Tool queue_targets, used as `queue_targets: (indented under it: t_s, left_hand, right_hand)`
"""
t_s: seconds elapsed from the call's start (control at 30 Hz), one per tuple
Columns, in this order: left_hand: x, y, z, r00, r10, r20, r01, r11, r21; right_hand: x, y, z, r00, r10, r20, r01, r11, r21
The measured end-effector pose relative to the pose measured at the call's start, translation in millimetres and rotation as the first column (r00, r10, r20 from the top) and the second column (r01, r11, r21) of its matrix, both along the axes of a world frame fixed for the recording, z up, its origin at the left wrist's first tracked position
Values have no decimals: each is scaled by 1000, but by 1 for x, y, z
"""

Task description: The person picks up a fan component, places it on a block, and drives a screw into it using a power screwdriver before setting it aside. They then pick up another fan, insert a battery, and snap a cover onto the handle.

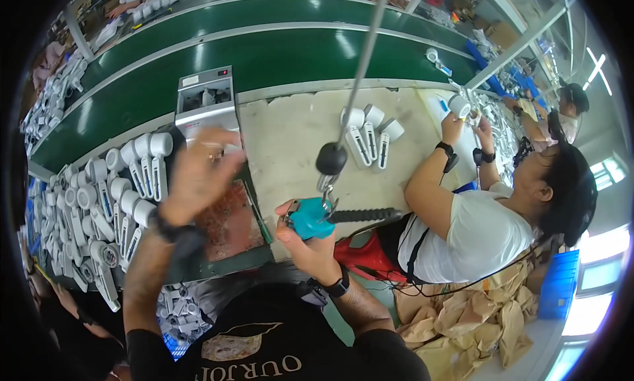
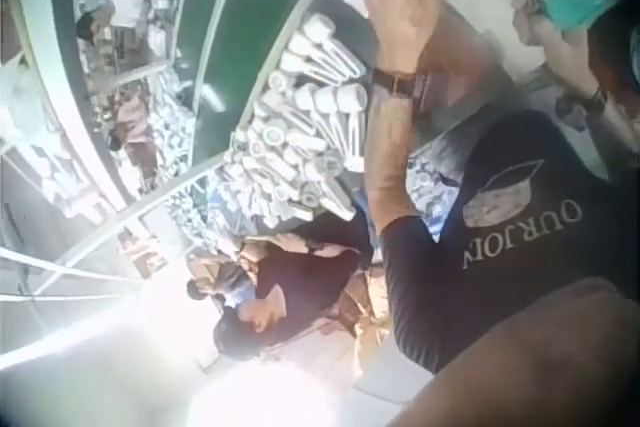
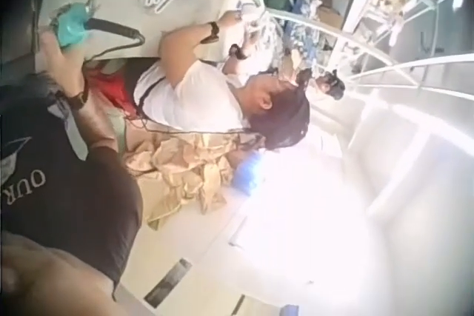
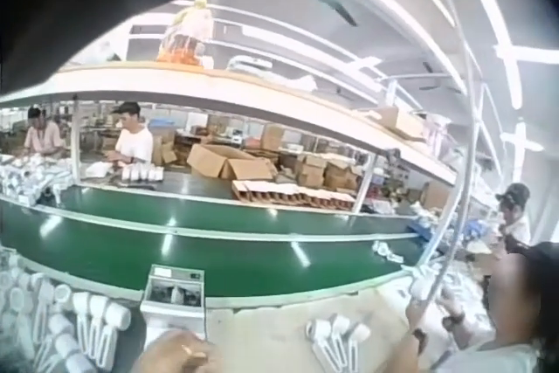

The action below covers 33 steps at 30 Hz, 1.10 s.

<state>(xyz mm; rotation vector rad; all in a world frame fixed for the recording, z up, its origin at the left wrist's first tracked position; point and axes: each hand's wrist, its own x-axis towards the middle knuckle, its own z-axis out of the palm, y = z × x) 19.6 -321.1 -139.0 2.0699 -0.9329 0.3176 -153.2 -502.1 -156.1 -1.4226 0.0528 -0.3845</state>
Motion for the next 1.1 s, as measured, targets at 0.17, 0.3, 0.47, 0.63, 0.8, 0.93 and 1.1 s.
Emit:
queue_targets:
  t_s: [0.17, 0.3, 0.47, 0.63, 0.8, 0.93, 1.1]
  left_hand:
    - [20, -189, -72, 919, -90, -383, 119, 991, 55]
    - [25, -251, -84, 903, 101, -417, -36, 986, 160]
    - [25, -249, -88, 827, 170, -536, -132, 985, 109]
    - [15, -151, -57, 956, 53, -290, -50, 999, 18]
    - [-35, -45, -17, 987, 69, -144, -62, 997, 52]
    - [-57, 15, -28, 990, 73, -123, -49, 981, 187]
    - [-51, 45, -36, 949, 19, -313, 26, 990, 140]
  right_hand:
    - [-22, -16, -10, 999, -17, -29, 17, 1000, 1]
    - [-35, -25, -6, 995, -103, -6, 103, 994, 28]
    - [-36, -37, -3, 997, -77, 11, 77, 997, -22]
    - [-13, -48, -12, 988, -150, 38, 154, 980, -125]
    - [14, -53, -21, 995, -81, 55, 85, 993, -81]
    - [34, -26, 4, 997, -10, 73, 6, 999, 50]
    - [77, 9, 34, 963, 161, 218, -190, 974, 122]
